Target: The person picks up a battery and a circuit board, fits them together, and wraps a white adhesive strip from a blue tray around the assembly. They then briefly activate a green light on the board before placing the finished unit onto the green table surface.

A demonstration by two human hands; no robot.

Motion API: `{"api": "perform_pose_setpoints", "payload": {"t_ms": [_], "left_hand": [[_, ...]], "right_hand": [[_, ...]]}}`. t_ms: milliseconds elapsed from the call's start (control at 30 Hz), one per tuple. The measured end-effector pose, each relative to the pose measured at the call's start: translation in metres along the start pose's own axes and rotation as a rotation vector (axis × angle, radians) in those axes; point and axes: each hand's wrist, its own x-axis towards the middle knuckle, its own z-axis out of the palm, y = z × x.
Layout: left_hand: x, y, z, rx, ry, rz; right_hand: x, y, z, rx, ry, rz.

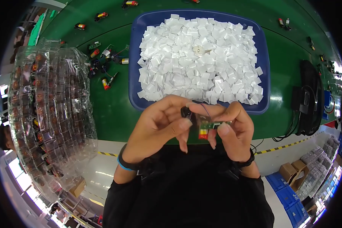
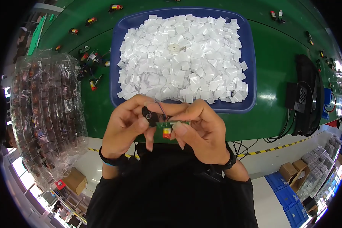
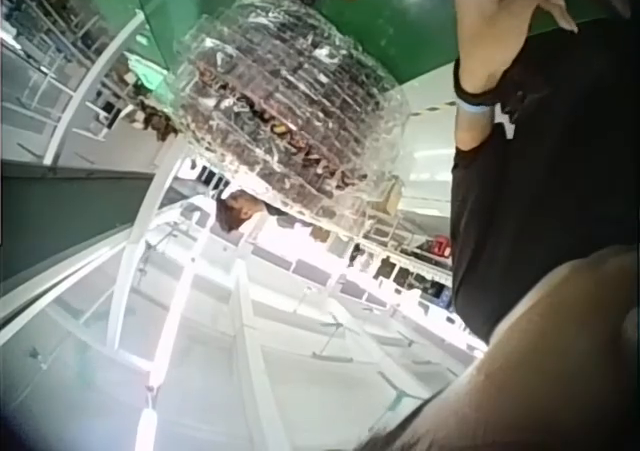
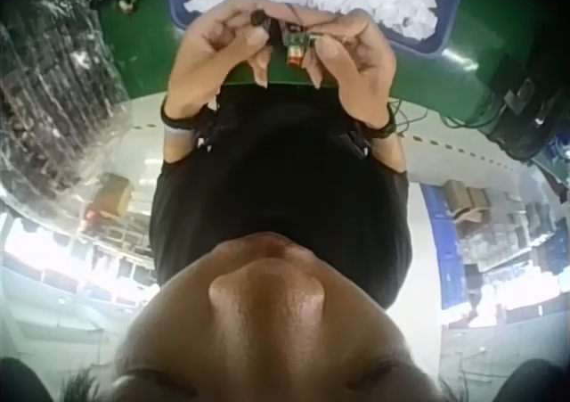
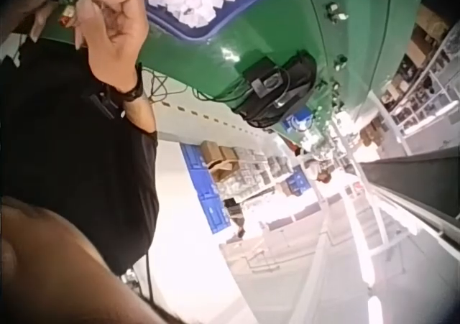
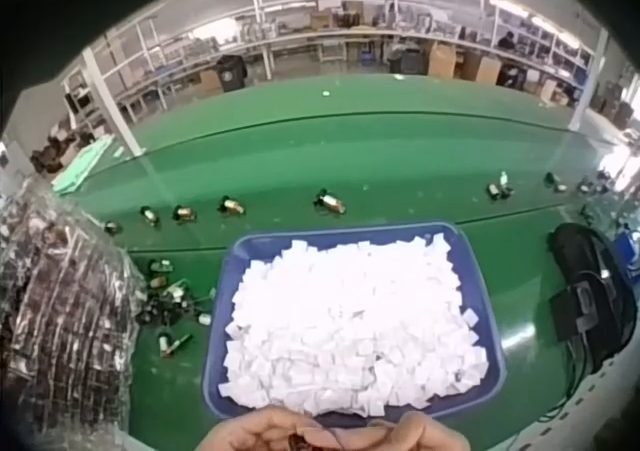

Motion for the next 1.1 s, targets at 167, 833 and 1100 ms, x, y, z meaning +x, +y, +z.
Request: {"api": "perform_pose_setpoints", "payload": {"t_ms": [167,833,1100], "left_hand": [[-0.004,-0.011,0.004,0.372,0.138,0.268],[-0.002,-0.015,-0.001,0.348,0.125,0.303],[0.003,-0.016,0.006,0.393,0.226,0.327]], "right_hand": [[-0.006,0.005,0.002,-0.021,0.132,0.002],[-0.006,-0.002,0.01,0.087,0.101,-0.038],[-0.006,0.002,0.009,-0.028,0.111,-0.095]]}}
